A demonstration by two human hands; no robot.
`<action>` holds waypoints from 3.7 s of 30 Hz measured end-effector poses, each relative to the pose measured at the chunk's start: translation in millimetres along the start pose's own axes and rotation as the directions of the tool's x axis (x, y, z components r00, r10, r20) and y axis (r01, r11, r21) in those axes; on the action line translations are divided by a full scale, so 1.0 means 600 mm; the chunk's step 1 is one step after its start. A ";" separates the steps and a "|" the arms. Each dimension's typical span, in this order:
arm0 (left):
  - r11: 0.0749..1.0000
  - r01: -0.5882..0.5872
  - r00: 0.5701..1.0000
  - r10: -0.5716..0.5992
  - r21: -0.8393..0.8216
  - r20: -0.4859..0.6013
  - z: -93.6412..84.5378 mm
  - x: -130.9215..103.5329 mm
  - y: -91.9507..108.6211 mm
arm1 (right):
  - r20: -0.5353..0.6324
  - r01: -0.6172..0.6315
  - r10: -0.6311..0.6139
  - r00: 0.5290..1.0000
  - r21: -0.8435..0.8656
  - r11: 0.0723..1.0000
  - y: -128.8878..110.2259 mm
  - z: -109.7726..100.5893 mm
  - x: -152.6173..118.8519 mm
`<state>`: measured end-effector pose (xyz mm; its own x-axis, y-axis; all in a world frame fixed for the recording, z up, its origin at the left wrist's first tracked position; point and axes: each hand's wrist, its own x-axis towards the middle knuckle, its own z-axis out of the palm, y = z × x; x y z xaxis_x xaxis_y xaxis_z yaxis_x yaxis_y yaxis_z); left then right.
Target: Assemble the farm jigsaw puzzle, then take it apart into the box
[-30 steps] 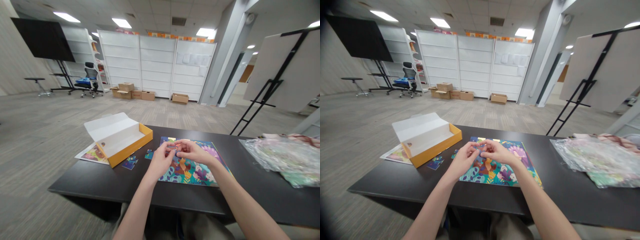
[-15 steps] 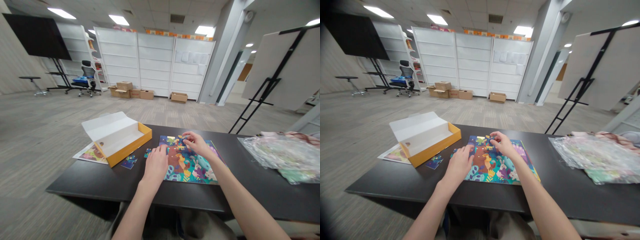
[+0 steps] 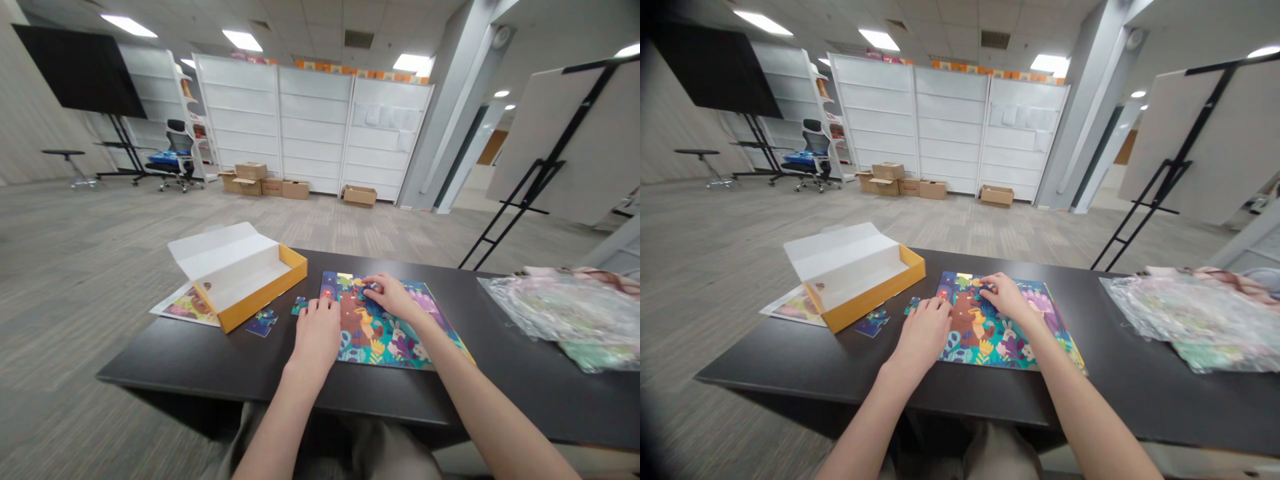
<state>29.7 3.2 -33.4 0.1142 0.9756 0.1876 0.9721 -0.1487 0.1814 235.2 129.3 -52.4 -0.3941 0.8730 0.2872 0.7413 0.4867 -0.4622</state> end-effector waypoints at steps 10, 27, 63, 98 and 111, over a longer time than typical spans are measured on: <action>0.996 -0.059 0.998 0.061 -0.069 0.025 -0.006 -0.005 -0.013 | 0.005 0.109 -0.109 0.994 -0.077 0.991 -0.014 -0.011 -0.003; 0.961 -0.015 1.000 0.011 -0.276 -0.017 -0.017 0.016 -0.059 | 0.015 0.114 -0.113 0.994 -0.176 0.978 -0.028 -0.023 -0.009; 0.543 -0.049 0.973 -0.165 -0.839 -0.164 -0.011 0.022 -0.090 | 0.099 0.061 -0.115 0.988 0.432 0.900 -0.077 -0.015 -0.019; 0.598 -0.023 0.989 -0.104 -0.801 -0.106 0.006 0.026 -0.013 | -0.006 -0.021 0.036 0.999 0.723 0.690 -0.040 -0.047 -0.004; 0.986 -0.099 0.995 0.100 -0.138 0.004 -0.007 0.008 -0.010 | -0.196 -0.141 0.250 0.948 0.446 0.884 0.069 -0.027 0.013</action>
<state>23.6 7.8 -29.9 0.2117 0.9564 0.2012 0.9186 -0.2650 0.2931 271.3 155.7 -55.7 -0.0819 0.9436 0.3208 0.4685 0.3205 -0.8233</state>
